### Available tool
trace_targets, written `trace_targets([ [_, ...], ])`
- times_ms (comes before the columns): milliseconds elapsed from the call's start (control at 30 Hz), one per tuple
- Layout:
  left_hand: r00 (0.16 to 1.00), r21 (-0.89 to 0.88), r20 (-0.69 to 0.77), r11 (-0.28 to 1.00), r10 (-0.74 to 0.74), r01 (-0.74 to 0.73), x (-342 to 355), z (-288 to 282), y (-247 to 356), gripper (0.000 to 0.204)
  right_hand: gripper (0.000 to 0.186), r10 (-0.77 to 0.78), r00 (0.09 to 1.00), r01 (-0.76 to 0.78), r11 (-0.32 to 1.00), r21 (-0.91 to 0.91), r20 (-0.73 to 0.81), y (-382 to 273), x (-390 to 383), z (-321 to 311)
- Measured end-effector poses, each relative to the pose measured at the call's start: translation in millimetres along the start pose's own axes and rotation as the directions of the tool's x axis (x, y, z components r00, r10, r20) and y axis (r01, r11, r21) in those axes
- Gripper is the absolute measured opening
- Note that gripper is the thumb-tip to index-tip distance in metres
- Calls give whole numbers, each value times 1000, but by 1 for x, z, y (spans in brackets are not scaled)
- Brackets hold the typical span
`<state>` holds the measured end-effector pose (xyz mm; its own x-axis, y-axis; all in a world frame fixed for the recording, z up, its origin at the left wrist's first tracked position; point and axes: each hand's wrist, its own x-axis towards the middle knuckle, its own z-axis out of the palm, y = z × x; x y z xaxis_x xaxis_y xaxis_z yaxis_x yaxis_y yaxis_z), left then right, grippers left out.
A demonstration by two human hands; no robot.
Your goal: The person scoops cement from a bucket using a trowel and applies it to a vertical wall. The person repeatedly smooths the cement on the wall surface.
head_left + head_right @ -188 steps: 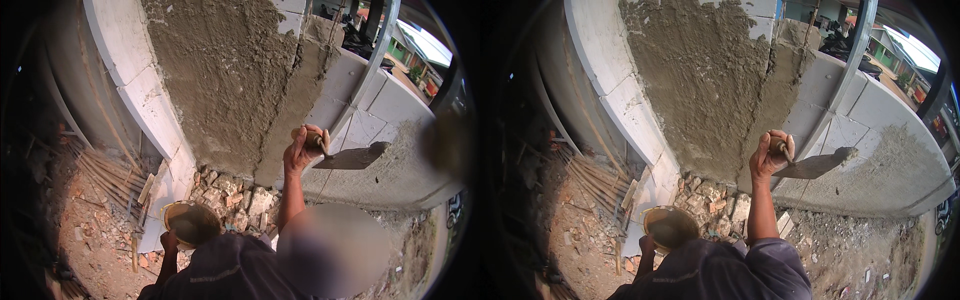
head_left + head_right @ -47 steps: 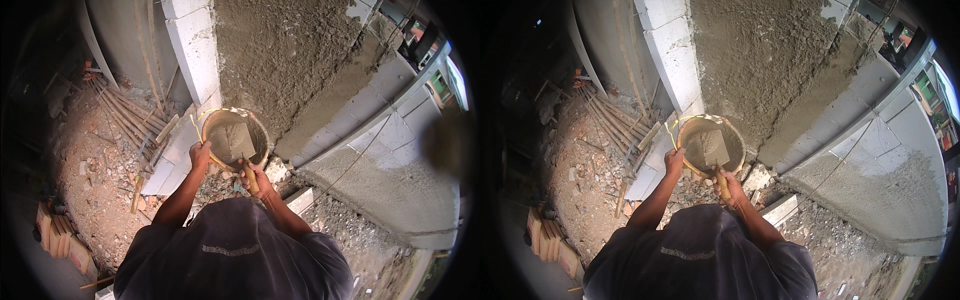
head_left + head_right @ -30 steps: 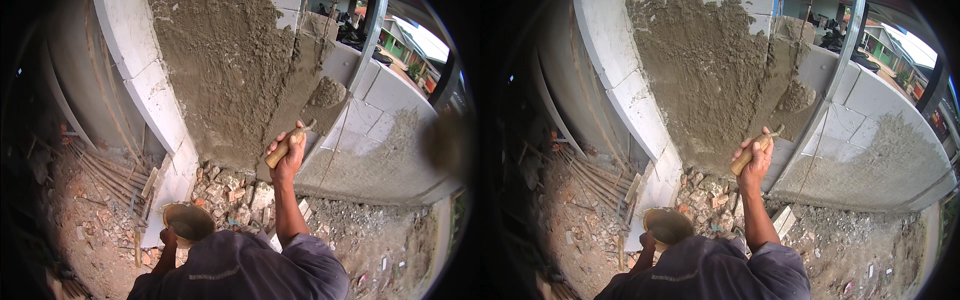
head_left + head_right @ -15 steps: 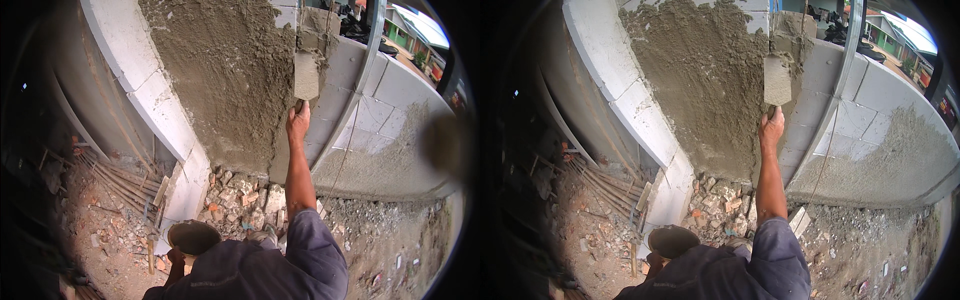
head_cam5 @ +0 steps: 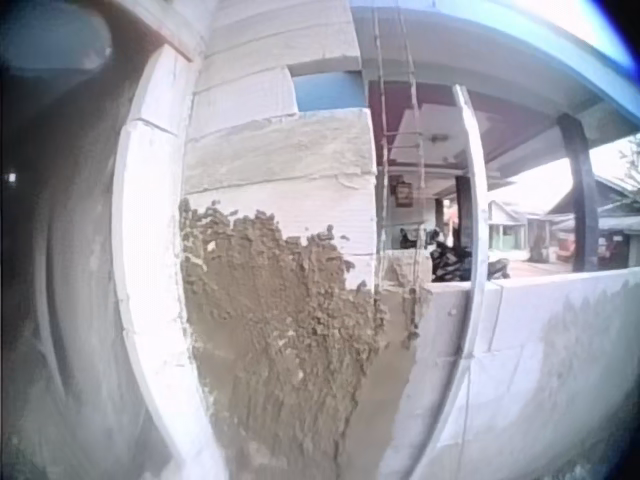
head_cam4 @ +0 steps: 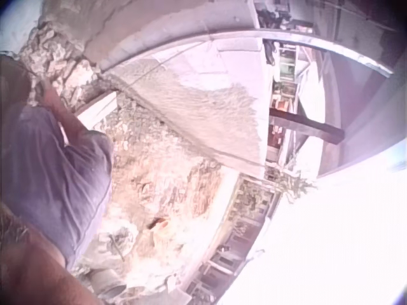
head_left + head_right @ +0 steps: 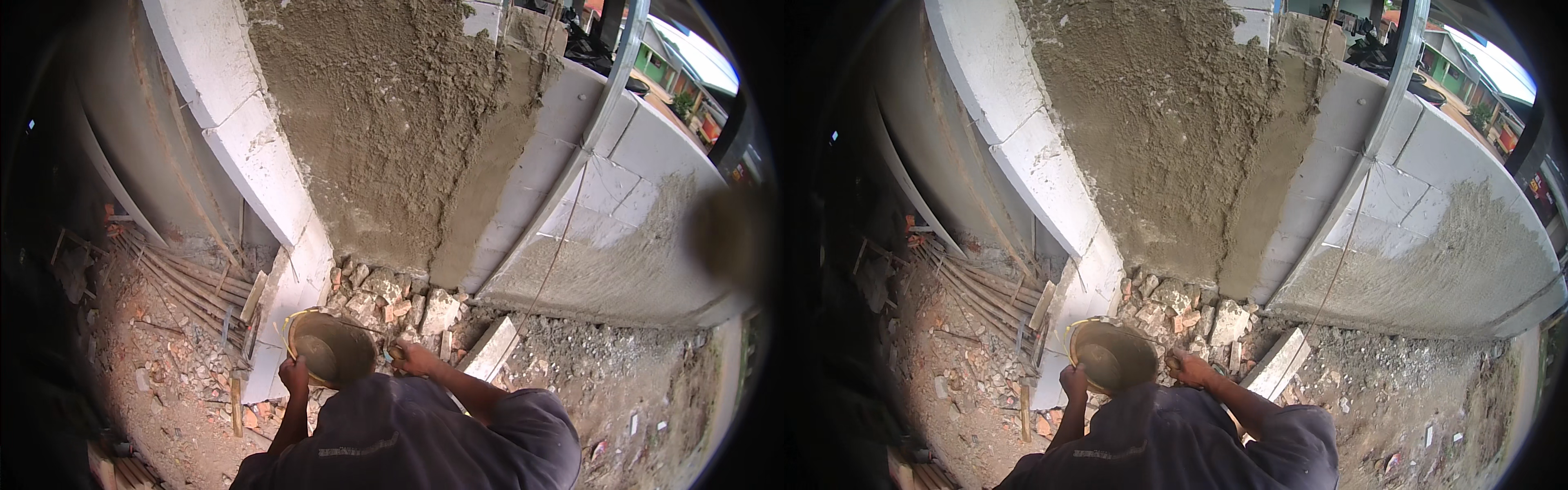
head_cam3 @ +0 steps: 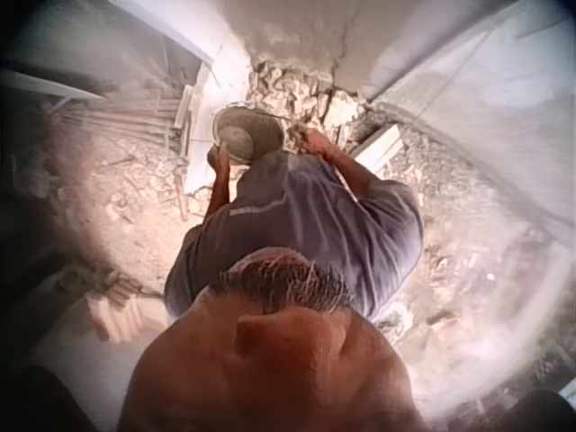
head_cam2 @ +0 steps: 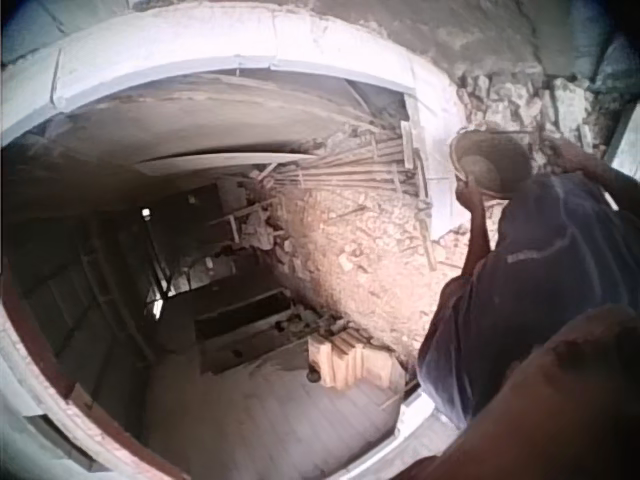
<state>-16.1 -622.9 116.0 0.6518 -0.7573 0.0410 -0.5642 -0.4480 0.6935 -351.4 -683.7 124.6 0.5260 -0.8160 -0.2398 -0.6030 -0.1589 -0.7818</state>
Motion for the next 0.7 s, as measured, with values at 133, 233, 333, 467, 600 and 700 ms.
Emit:
trace_targets([
  [133, 980, 3, 116, 986, 163, -165, 10, 19, 68, 29, 50, 95, 990, -65, 967, -247, 109, 13, 37, 17],
  [233, 935, -22, 167, 949, 314, -315, 6, 27, 107, 28, 51, 179, 982, -160, 955, -250, 56, -36, 61, 16],
  [333, 858, 28, 194, 872, 475, -489, 7, 36, 132, 29, 55, 146, 989, -135, 950, -282, 16, -47, 71, 40],
  [467, 906, -42, 172, 922, 386, -385, 8, 20, 138, 28, 51, 225, 939, -63, 855, -514, 259, -66, 43, 4],
  [600, 916, -24, 182, 933, 358, -359, -9, 10, 141, 26, 46, 130, 989, -77, 860, -504, 71, -77, 42, -17],
  [700, 869, -41, 154, 882, 470, -470, -9, 17, 147, 24, 47, 114, 990, -57, 854, -518, 78, -63, 41, 7],
])
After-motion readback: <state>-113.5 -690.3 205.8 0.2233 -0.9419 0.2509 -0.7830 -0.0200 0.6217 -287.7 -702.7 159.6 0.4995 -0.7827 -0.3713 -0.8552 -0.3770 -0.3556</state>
